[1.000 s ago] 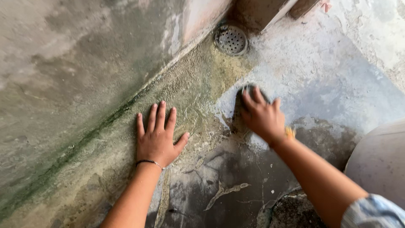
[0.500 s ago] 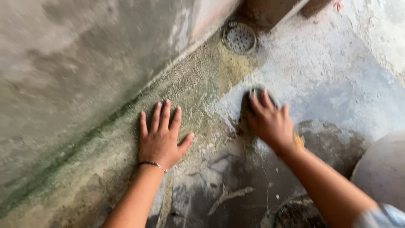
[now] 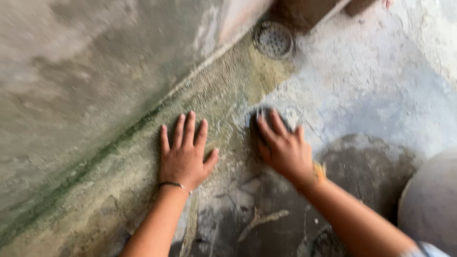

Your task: The person scrubs a concrete floor and wall edge using a scrub pad and a brush.

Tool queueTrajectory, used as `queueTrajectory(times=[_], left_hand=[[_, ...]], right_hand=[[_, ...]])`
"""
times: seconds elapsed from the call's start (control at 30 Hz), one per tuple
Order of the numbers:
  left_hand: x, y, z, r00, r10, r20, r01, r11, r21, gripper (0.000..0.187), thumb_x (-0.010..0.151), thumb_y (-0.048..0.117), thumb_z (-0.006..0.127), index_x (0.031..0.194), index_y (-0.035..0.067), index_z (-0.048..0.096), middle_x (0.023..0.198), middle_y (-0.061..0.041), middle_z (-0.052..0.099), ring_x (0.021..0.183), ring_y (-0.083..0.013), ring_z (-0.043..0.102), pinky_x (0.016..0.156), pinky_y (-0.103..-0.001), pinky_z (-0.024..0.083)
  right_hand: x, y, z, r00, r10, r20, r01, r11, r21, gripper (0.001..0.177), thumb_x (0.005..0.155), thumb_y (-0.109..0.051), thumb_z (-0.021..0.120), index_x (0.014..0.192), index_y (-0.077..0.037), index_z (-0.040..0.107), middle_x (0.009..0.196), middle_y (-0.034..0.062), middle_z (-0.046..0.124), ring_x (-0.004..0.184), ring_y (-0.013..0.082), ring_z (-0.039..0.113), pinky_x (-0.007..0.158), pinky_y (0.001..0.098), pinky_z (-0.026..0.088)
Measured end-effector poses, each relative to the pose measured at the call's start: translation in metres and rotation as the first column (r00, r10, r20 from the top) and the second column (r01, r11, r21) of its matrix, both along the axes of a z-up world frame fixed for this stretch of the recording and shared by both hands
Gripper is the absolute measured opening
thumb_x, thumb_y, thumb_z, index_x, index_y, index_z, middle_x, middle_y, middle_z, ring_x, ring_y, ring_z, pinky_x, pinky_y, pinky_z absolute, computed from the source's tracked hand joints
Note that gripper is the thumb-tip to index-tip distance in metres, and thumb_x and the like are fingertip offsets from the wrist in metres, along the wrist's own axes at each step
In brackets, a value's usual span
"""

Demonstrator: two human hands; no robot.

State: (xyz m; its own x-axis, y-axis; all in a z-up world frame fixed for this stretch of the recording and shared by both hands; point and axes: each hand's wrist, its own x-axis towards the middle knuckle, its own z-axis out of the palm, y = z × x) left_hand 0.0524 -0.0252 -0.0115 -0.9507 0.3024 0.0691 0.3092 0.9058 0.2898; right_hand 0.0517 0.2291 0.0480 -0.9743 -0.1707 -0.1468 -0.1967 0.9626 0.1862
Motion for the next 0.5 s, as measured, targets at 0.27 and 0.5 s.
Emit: queueTrajectory(times=[0.27, 0.5], left_hand=[[-0.001, -0.002, 0.009, 1.0, 0.0, -0.009, 0.0, 1.0, -0.003, 0.072, 0.092, 0.057, 0.042, 0.151, 0.016, 0.039, 0.161, -0.014, 0.027, 0.149, -0.0313, 0.022, 0.118, -0.06, 0.007], [0.0, 0.0, 0.005, 1.0, 0.018, 0.003, -0.018, 1.0, 0.014, 0.073, 0.091, 0.056, 0.042, 0.151, 0.014, 0.039, 0.161, -0.014, 0.028, 0.15, -0.0313, 0.023, 0.119, -0.062, 0.007]], right_hand=[[-0.043, -0.007, -0.011, 0.99, -0.094, -0.108, 0.07, 0.976, -0.205, 0.058, 0.105, -0.044, 0.054, 0.158, -0.025, 0.04, 0.157, 0.0172, 0.043, 0.092, 0.0496, 0.063, 0.073, 0.0548, 0.059], [0.017, 0.004, -0.002, 0.999, 0.022, 0.045, -0.023, 1.0, 0.017, 0.053, 0.098, -0.032, 0.049, 0.151, -0.033, 0.045, 0.156, 0.0187, 0.043, 0.09, 0.0464, 0.066, 0.071, 0.048, 0.061]])
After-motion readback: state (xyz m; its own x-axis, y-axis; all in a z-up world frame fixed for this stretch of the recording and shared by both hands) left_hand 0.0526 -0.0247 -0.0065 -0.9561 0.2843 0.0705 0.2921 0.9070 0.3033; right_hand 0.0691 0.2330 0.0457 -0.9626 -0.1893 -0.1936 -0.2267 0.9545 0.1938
